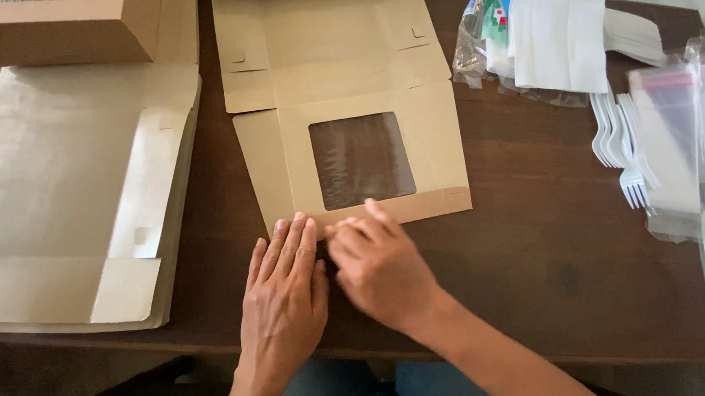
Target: The person assembles a flat cardboard box by folding its flaps and pressing the creases to form a three-dimensional container. They manipulate the box on a wooden table, folding the bottom and side flaps inward and smoothing the edges to secure the shape.
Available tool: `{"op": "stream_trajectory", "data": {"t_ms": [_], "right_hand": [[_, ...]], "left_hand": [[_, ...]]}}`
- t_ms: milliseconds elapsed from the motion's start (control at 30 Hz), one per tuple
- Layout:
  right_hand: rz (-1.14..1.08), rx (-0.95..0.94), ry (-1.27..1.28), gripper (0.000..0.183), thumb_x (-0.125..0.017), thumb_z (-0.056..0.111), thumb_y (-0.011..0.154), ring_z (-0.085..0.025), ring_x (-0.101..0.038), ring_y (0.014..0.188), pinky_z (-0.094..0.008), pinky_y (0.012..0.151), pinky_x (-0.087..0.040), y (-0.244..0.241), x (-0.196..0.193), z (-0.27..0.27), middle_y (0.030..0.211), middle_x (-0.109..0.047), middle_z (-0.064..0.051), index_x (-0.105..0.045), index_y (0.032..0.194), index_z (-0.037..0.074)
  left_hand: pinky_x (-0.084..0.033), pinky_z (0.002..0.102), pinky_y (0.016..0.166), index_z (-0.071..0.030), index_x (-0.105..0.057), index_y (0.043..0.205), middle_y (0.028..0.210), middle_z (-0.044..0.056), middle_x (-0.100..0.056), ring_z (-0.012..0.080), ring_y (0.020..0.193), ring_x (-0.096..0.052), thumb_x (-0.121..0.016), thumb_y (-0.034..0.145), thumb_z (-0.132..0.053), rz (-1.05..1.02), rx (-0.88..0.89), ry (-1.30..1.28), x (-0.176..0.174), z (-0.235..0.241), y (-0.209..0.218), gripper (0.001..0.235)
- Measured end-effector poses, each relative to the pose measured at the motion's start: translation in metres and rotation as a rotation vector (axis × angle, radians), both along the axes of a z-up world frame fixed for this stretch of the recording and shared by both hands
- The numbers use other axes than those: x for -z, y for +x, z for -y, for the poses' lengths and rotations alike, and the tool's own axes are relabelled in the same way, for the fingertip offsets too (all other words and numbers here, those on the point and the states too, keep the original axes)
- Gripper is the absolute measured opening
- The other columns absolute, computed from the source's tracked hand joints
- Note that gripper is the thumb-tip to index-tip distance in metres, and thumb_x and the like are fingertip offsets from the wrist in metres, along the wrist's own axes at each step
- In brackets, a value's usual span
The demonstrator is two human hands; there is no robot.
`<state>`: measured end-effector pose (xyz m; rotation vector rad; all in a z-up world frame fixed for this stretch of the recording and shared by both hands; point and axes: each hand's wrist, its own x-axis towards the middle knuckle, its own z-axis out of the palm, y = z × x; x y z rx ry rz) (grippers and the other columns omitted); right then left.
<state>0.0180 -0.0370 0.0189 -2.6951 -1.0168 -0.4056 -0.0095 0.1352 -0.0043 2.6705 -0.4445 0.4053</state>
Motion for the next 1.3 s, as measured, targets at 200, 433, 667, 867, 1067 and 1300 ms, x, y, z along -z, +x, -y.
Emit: {"op": "stream_trajectory", "data": {"t_ms": [200, 433, 667, 867, 1067, 1300], "right_hand": [[0.138, -0.061, 0.057, 0.026, -0.053, -0.004, 0.097, -0.03, -0.061, 0.102, -0.054, 0.11, -0.049, 0.002, 0.006, -0.023, 0.1, -0.064, -0.011, -0.071, 0.115, -0.006], [0.124, -0.055, 0.054, 0.026, -0.052, 0.003, 0.097, -0.03, -0.061, 0.101, -0.057, 0.107, -0.048, 0.004, 0.004, -0.001, 0.102, -0.065, -0.008, -0.073, 0.113, 0.001], [-0.013, 0.036, 0.057, 0.039, -0.067, 0.001, 0.087, -0.024, -0.066, 0.112, -0.054, 0.116, -0.043, 0.001, 0.005, 0.062, 0.121, -0.073, -0.008, -0.069, 0.125, 0.007], [0.041, 0.155, 0.01, 0.038, -0.067, 0.002, 0.087, -0.022, -0.069, 0.109, -0.051, 0.115, -0.047, -0.007, 0.007, 0.117, 0.121, -0.075, -0.008, -0.072, 0.124, 0.01], [0.106, 0.185, 0.084, 0.03, -0.068, -0.003, 0.086, -0.025, -0.069, 0.102, -0.051, 0.108, -0.05, -0.002, 0.007, 0.142, 0.112, -0.072, -0.009, -0.074, 0.114, 0.004], [-0.031, 0.286, 0.14, 0.044, -0.063, 0.026, 0.098, -0.03, -0.059, 0.118, -0.049, 0.1, -0.05, 0.007, 0.01, 0.147, 0.14, -0.059, -0.008, -0.064, 0.139, 0.01]], "left_hand": [[-0.029, 0.045, 0.122, -0.001, -0.037, 0.157, 0.158, 0.013, -0.05, 0.0291, 0.15, -0.041, -0.03, 0.107, -0.015, -0.075, -0.011, -0.042, 0.0, -0.004, -0.002, 0.053], [-0.03, 0.044, 0.121, -0.003, -0.043, 0.154, 0.153, 0.012, -0.055, 0.0266, 0.147, -0.045, -0.044, 0.098, -0.016, -0.045, -0.028, 0.013, 0.0, -0.001, -0.001, 0.057], [-0.033, 0.045, 0.12, -0.01, -0.056, 0.147, 0.153, 0.007, -0.057, 0.0256, 0.147, -0.047, -0.05, 0.101, -0.018, 0.014, -0.038, 0.026, -0.005, 0.002, -0.001, 0.047], [-0.035, 0.046, 0.119, -0.009, -0.059, 0.145, 0.151, 0.009, -0.058, 0.0277, 0.145, -0.049, -0.051, 0.101, -0.021, 0.024, -0.03, 0.035, -0.007, 0.002, 0.0, 0.046], [-0.042, 0.047, 0.114, -0.007, -0.064, 0.139, 0.146, 0.011, -0.063, 0.029, 0.14, -0.054, -0.056, 0.099, -0.022, 0.065, -0.023, 0.031, -0.014, 0.001, 0.004, 0.043], [-0.048, 0.047, 0.096, -0.01, -0.067, 0.135, 0.139, 0.005, -0.066, 0.0278, 0.12, -0.06, -0.063, 0.098, -0.028, 0.086, -0.013, 0.05, -0.014, -0.004, 0.014, 0.041]]}}
